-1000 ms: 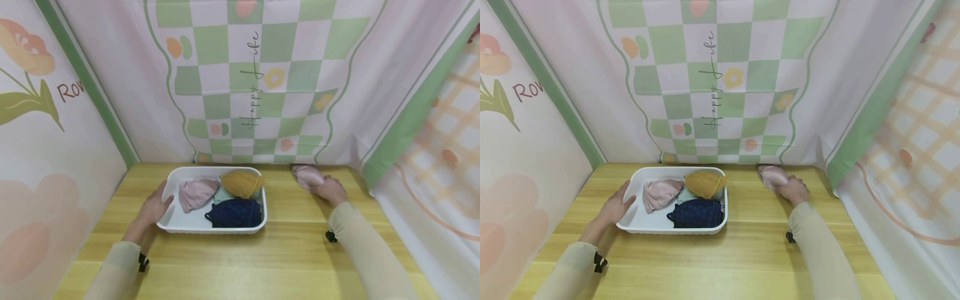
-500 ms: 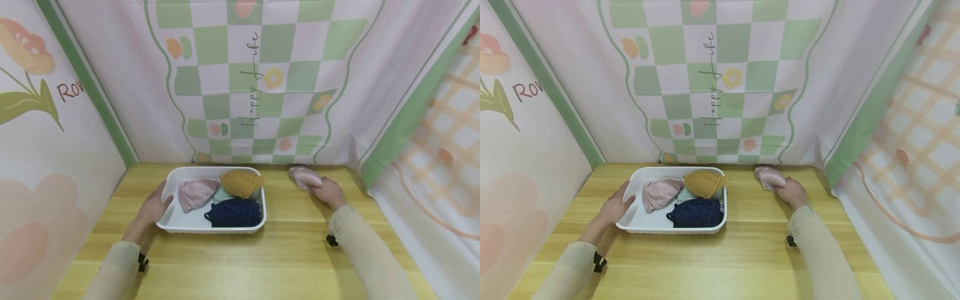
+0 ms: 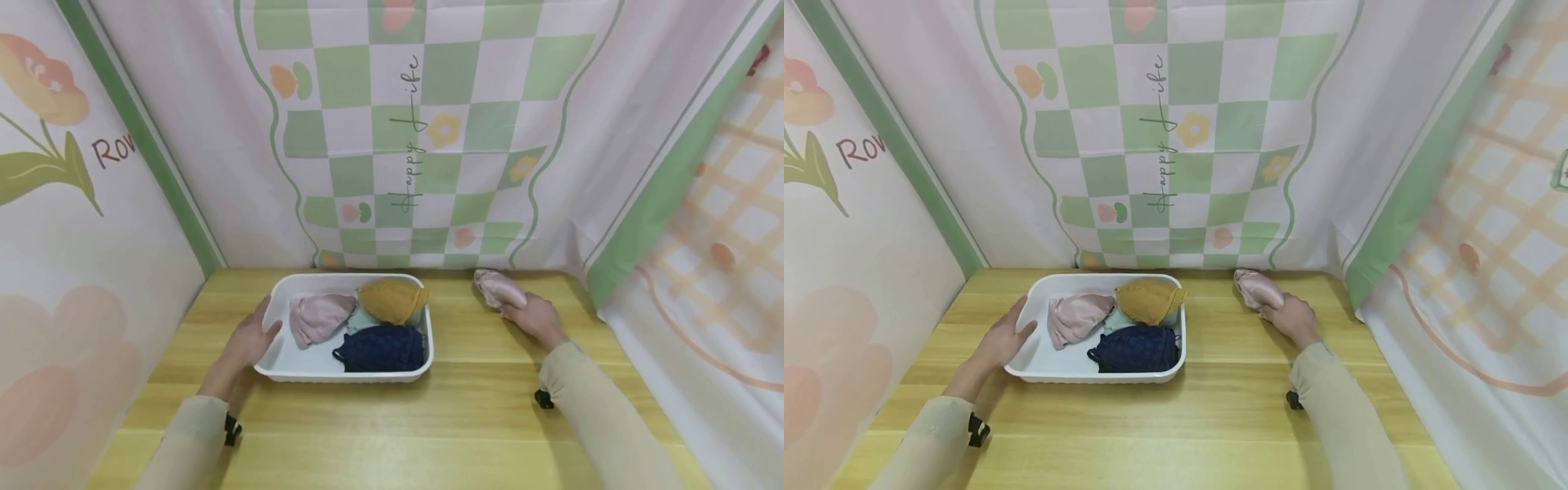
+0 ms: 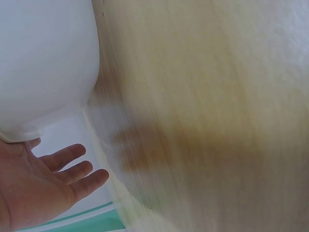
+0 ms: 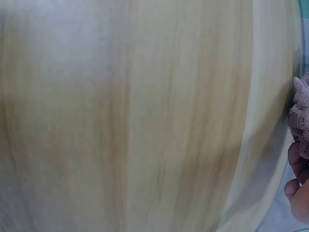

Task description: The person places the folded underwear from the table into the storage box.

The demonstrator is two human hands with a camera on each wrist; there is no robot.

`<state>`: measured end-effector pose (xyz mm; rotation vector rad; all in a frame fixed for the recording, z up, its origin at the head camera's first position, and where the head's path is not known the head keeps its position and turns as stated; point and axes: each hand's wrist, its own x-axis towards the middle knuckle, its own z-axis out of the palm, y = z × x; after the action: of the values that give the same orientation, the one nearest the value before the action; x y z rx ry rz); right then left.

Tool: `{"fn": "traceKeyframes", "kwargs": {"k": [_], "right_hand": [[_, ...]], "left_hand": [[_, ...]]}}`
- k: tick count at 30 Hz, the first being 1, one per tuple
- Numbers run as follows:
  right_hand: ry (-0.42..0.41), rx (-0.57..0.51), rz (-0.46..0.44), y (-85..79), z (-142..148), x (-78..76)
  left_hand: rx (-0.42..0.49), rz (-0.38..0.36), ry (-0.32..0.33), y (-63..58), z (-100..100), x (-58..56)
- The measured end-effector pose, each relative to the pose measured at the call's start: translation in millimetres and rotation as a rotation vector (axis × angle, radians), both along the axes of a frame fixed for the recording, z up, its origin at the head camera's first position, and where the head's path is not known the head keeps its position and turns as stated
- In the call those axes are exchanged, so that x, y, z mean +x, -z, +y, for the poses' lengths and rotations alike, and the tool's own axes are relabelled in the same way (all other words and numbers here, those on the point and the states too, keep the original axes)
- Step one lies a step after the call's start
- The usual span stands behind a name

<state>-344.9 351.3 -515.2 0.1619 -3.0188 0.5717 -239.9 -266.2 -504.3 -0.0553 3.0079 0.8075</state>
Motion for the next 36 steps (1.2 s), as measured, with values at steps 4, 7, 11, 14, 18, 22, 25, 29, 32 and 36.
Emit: {"fn": "traceKeyframes", "kwargs": {"k": [4,7,11,14,18,22,25,29,32,36], "right_hand": [[-0.012,-0.018,0.024,0.8,1,2.2],[-0.013,-0.033,0.025,1.2,2,4.4],[-0.003,-0.052,0.021,2.1,1,7.2],[-0.004,-0.064,0.032,2.6,1,7.9],[-0.005,-0.082,0.054,1.8,-1,7.8],[0.0,-0.101,0.06,-1.7,-5,9.6],[0.0,-0.117,0.058,-5.2,-9,11.7],[0.0,-0.136,0.059,-9.4,-15,12.8],[-0.002,-0.152,0.068,-11.1,-18,12.5],[-0.014,-0.165,0.096,-13.3,-21,12.0]], "left_hand": [[-0.001,0.005,0.002,-0.7,1,0.5],[-0.003,0.01,0.007,-0.5,1,0.7],[-0.002,0.003,0.009,0.3,1,0.7],[-0.001,-0.011,0.004,0.3,1,0.5],[-0.001,-0.026,-0.006,-0.3,1,0.0],[-0.005,-0.031,-0.007,-1.4,1,0.3],[-0.006,-0.028,-0.004,-1.6,1,0.6],[0.0,-0.02,0.0,-1.5,1,0.6],[0.004,-0.014,0.006,-1.8,1,0.7],[0.002,-0.006,0.01,-1.5,1,0.6]]}}
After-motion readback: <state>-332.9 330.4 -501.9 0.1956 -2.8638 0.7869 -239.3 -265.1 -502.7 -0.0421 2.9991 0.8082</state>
